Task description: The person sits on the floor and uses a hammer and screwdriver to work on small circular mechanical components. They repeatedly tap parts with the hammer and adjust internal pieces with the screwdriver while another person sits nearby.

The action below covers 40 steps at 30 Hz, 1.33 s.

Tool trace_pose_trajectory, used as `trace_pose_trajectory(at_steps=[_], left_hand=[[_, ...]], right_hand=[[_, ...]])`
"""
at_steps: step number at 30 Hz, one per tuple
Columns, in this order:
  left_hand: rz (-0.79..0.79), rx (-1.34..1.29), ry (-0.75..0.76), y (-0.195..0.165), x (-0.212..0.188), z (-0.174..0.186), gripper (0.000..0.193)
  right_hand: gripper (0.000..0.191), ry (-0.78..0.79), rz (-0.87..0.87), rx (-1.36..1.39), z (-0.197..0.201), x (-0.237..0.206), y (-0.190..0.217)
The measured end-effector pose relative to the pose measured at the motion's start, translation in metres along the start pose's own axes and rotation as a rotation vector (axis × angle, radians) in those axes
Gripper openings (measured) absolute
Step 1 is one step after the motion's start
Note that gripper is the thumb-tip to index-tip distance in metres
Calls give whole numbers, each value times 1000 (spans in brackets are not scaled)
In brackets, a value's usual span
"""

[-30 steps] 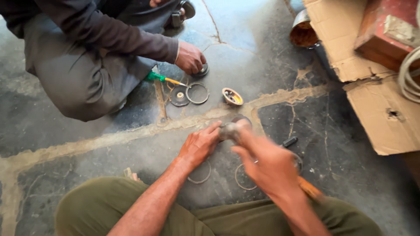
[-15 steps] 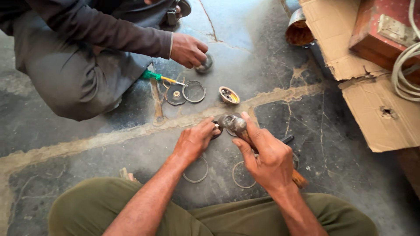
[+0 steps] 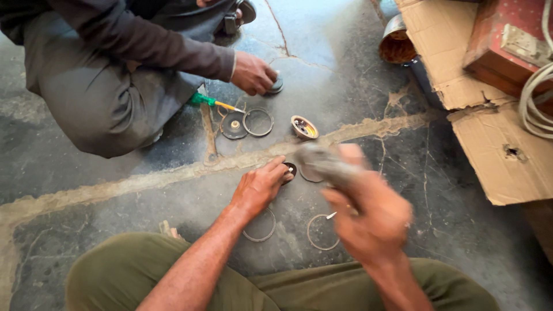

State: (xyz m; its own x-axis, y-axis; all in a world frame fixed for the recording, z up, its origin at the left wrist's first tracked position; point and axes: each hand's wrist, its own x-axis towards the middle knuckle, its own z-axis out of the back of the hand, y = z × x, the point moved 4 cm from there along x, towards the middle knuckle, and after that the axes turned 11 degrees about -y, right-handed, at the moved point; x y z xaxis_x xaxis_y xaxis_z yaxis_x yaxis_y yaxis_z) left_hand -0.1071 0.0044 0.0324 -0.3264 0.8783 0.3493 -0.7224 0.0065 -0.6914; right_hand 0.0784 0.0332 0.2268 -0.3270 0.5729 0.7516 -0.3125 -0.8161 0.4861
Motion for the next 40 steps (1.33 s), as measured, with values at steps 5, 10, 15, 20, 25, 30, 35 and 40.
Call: trace_pose_trajectory(at_steps=[5,10,15,20,25,30,35,40], left_hand=[[-45,6,-46,-2,2,1,20],[34,-26,-21,-4,4,10,19],[119,-57,0,-6,7,15,20],[164,-46,-26,-8,10,17,24],[123,-65,-31,-12,9,21,23],[-12,-26,-98,-17,8,19,22],[-21,56,3,-16,7,13,25],[21,72,32,-13,7,13,24]], right_hand=[[45,237,-93,-128,-28,-9,-17],[55,489,-150,-361,-41,-31,-44],[52,236,-116,-197,-33,-27,-37],[50,183,-141,-210,-27,-32,-46],[48,162,-153,-213,-24,-30,-48],[47,149,-178,-219,-19,-30,-52],[48,152,-175,-208,-18,-30,-52],[48,163,-183,-210,-17,-30,-52]])
